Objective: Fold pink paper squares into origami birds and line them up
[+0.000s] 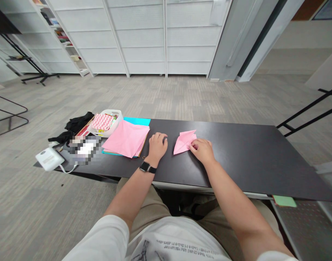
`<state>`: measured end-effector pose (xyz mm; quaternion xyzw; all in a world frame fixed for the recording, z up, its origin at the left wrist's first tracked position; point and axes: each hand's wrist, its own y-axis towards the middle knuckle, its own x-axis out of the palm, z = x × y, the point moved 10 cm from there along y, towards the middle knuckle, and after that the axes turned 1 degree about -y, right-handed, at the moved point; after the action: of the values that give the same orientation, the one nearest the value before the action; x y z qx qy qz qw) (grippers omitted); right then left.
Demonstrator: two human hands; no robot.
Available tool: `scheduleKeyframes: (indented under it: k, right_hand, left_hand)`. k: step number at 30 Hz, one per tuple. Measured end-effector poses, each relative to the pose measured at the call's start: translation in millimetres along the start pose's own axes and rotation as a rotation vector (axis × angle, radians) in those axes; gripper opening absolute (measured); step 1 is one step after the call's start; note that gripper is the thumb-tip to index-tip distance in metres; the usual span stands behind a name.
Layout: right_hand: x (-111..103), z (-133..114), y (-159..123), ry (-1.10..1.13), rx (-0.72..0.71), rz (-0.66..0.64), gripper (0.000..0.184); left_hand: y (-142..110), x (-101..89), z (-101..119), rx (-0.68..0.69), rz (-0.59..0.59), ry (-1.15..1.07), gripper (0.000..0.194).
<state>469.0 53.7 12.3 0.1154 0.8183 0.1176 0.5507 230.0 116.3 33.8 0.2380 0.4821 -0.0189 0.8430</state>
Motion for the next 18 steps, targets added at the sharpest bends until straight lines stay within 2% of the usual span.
scheduleKeyframes:
  k: [4, 10, 13, 18]
  right_hand:
    - [3.9, 0.0, -1.7, -0.022, -0.020, 0.007, 0.014]
    - [12.0, 3.7, 1.3, 0.020, -0.058, 0.011, 0.021]
    - [17.3, 3.6, 5.2, 0.052, -0.081, -0.015, 0.024]
    - [14.1, 4.7, 5.7, 0.061, -0.046, 0.016, 0.020]
  left_hand:
    - [-0.3, 13.4, 9.1, 0.082, -0.083, -0.041, 0.012]
    - [-2.0, 20.2, 24.8, 0.190, -0.144, -0.099, 0.009]
    - [-4.2, 20.5, 34.8, 0.249, -0.154, -0.115, 0.010]
    - [-6.2, 19.0, 47.4, 0.306, -0.118, -0.077, 0.006]
